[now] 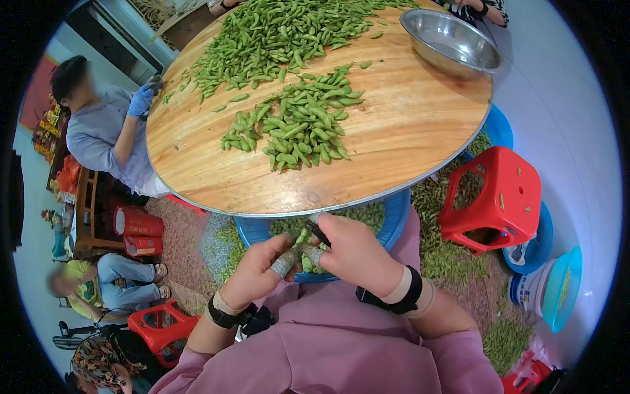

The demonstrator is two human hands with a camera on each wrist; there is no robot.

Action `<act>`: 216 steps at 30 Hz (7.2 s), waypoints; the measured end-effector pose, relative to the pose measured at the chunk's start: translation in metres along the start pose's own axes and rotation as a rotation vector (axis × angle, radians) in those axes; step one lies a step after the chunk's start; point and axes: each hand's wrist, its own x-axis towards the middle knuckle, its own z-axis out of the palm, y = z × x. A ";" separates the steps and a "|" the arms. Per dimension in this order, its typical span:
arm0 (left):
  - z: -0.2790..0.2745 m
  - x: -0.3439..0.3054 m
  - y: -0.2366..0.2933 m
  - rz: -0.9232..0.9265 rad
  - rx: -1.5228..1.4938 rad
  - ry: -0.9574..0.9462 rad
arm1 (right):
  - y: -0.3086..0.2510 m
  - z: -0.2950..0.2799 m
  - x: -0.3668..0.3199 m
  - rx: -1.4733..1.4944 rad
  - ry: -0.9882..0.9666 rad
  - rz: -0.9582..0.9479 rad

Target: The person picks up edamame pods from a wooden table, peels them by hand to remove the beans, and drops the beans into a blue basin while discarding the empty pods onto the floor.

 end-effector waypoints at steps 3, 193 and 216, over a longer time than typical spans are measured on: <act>-0.004 -0.001 0.001 0.046 0.124 -0.029 | 0.008 0.008 0.001 -0.069 -0.011 -0.049; 0.000 0.010 -0.017 -0.231 -1.046 0.017 | -0.007 0.021 0.015 0.060 0.051 -0.080; -0.010 0.002 -0.027 -0.298 -1.106 -0.332 | -0.001 0.007 0.017 0.847 -0.295 0.322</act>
